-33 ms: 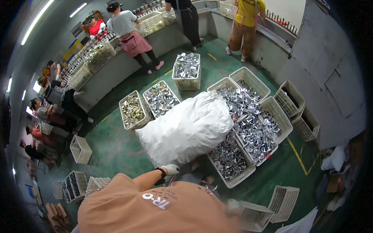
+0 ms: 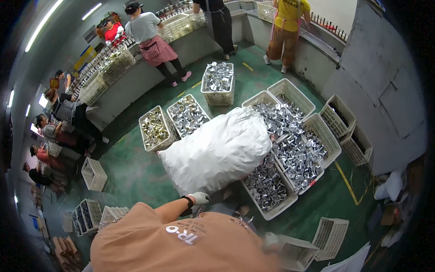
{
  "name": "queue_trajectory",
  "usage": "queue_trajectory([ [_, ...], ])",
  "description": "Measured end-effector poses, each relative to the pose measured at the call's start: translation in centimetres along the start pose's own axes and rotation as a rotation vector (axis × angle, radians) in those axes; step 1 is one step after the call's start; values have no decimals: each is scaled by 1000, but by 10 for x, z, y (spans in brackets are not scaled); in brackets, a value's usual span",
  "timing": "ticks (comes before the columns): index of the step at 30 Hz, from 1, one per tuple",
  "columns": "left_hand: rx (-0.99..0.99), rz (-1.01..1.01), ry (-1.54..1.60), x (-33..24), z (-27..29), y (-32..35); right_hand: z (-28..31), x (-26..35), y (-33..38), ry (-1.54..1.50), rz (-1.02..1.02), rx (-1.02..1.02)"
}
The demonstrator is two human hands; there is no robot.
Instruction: The person unties a large white bag, empties its contents of metal components into plastic crates, and then sorts the components by hand. Finally, they pick up a crate of metal parts and pour them into another crate.
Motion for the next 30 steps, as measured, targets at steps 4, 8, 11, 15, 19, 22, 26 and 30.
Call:
queue_trajectory([
  [4,33,38,16,-6,1,0,-16,-30,-15,-48,115,-87],
  [8,39,48,65,-14,5,6,-23,-53,-29,124,379,-58],
  [11,45,38,67,-19,6,5,-19,-50,-29,20,258,-45],
  [15,10,11,20,-11,2,-7,-3,1,-3,-333,-36,-8],
  [19,8,-20,-26,-15,1,-11,8,20,10,-283,23,-47],
  [22,14,-28,-43,-14,-2,-10,15,34,17,-347,-9,-39],
  [26,-29,-29,-12,-20,-1,1,15,39,22,-349,-86,-48],
  [30,-33,-33,10,-12,-7,1,23,59,30,-198,-36,-6],
])
Point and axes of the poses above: each hand's wrist, its own y-axis away from the middle knuckle, its own z-axis out of the back of the hand, x = y × z, the point moved 2 cm from there along -y, towards the middle knuckle, and after that the axes turned 6 degrees about z, right-handed, at the moved point
